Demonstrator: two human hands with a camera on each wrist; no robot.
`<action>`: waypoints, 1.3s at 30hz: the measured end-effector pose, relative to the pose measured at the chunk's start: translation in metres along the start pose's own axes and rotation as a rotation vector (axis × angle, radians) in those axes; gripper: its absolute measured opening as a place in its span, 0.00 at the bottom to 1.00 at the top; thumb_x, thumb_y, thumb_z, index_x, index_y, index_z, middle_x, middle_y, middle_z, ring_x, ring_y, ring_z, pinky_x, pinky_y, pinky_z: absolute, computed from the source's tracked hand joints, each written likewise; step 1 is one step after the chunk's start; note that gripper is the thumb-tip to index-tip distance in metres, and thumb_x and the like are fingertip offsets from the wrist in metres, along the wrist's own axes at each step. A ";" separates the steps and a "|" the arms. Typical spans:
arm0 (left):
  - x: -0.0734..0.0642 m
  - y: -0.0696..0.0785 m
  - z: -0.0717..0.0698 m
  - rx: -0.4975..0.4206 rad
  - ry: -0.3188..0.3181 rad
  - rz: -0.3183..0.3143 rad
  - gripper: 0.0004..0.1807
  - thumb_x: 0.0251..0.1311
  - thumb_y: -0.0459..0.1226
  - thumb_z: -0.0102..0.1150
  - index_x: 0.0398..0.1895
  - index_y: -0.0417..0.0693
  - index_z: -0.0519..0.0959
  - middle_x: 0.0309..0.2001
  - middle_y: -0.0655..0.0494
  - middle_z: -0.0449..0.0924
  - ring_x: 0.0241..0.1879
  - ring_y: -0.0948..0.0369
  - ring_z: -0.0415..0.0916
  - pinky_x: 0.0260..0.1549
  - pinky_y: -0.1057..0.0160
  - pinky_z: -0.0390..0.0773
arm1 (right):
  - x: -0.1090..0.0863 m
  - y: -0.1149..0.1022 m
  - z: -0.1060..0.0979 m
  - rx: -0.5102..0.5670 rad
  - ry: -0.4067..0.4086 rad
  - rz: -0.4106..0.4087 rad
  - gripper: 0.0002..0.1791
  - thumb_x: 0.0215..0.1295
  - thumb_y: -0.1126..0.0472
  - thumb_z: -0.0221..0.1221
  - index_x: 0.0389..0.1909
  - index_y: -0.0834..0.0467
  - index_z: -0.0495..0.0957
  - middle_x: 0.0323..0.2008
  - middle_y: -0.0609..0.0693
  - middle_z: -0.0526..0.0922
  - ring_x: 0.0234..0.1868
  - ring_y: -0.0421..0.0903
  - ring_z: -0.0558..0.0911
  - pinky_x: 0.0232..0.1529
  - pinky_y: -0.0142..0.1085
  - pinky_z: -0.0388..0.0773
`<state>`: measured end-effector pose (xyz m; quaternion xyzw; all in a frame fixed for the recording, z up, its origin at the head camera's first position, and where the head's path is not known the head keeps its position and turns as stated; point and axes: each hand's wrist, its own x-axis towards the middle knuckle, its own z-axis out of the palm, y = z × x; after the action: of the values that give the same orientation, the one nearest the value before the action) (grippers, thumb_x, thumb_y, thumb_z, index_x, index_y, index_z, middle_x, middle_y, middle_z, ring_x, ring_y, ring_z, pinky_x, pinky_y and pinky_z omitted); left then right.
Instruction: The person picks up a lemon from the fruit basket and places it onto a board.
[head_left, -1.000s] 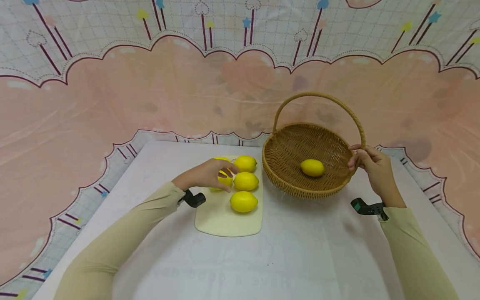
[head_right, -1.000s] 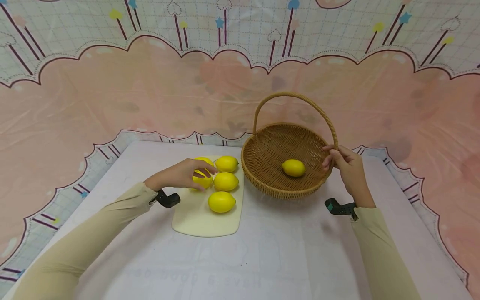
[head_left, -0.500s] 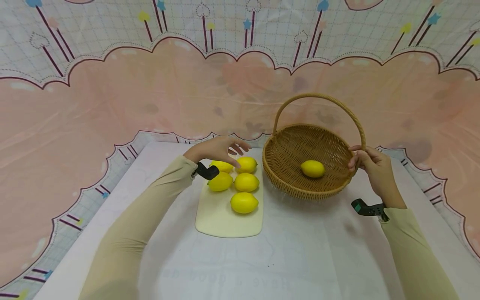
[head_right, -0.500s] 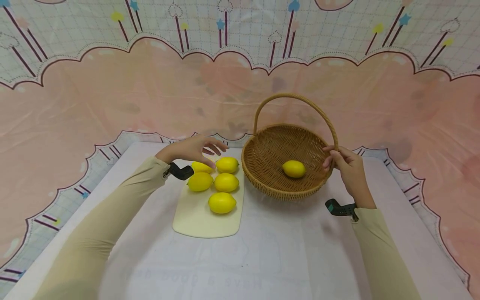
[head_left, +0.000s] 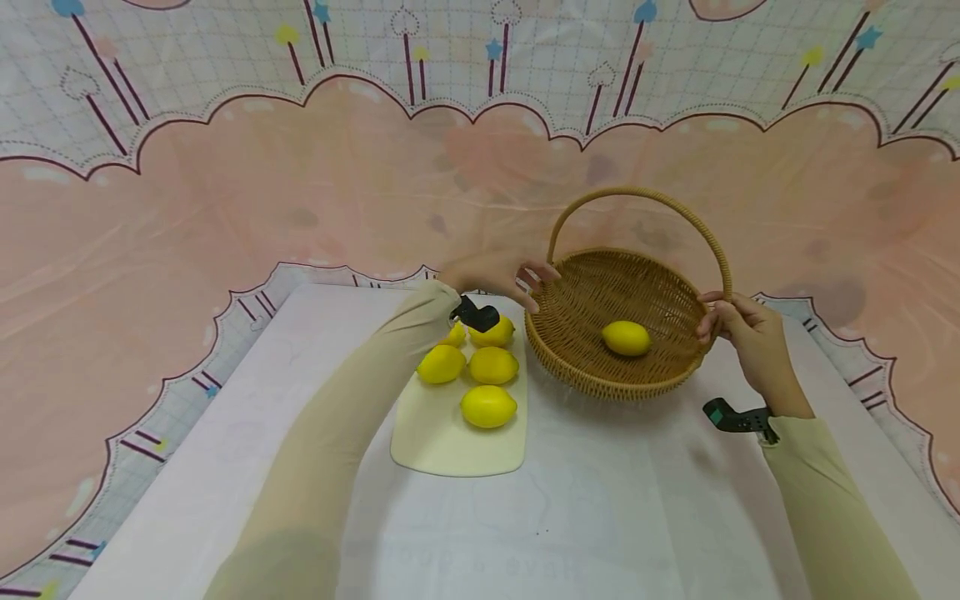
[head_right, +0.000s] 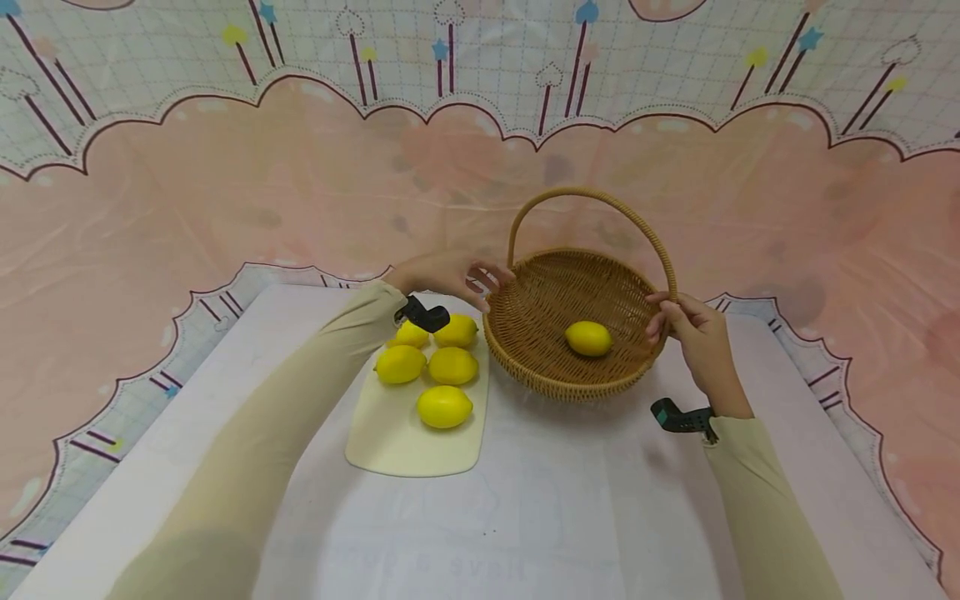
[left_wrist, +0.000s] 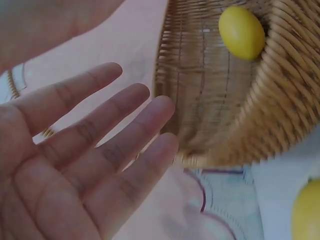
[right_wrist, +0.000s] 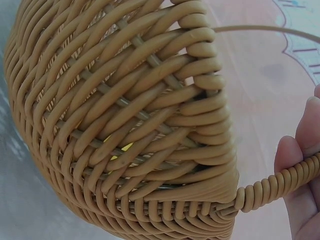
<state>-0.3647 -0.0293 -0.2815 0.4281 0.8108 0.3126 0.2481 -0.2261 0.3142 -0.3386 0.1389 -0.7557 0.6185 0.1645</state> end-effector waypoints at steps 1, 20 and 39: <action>0.006 0.002 0.001 0.002 -0.011 -0.002 0.34 0.55 0.34 0.65 0.66 0.42 0.66 0.65 0.42 0.66 0.61 0.48 0.69 0.58 0.58 0.74 | 0.000 0.001 0.000 -0.004 0.000 -0.001 0.11 0.71 0.61 0.48 0.44 0.60 0.77 0.22 0.44 0.81 0.24 0.38 0.79 0.33 0.23 0.79; 0.101 0.021 0.029 0.198 -0.064 -0.079 0.33 0.57 0.42 0.64 0.65 0.43 0.68 0.64 0.48 0.69 0.63 0.56 0.67 0.60 0.64 0.70 | 0.000 0.002 -0.002 0.009 0.011 0.009 0.10 0.70 0.61 0.49 0.44 0.59 0.77 0.21 0.44 0.81 0.23 0.37 0.79 0.33 0.22 0.79; 0.132 0.012 0.085 0.202 -0.038 -0.181 0.32 0.59 0.42 0.61 0.66 0.44 0.66 0.64 0.51 0.69 0.63 0.57 0.67 0.60 0.64 0.71 | -0.001 0.002 -0.004 0.013 -0.014 0.004 0.11 0.71 0.62 0.48 0.45 0.59 0.78 0.22 0.45 0.80 0.23 0.38 0.79 0.32 0.23 0.79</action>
<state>-0.3687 0.1132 -0.3482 0.3818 0.8687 0.1974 0.2464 -0.2254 0.3186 -0.3403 0.1425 -0.7533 0.6226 0.1570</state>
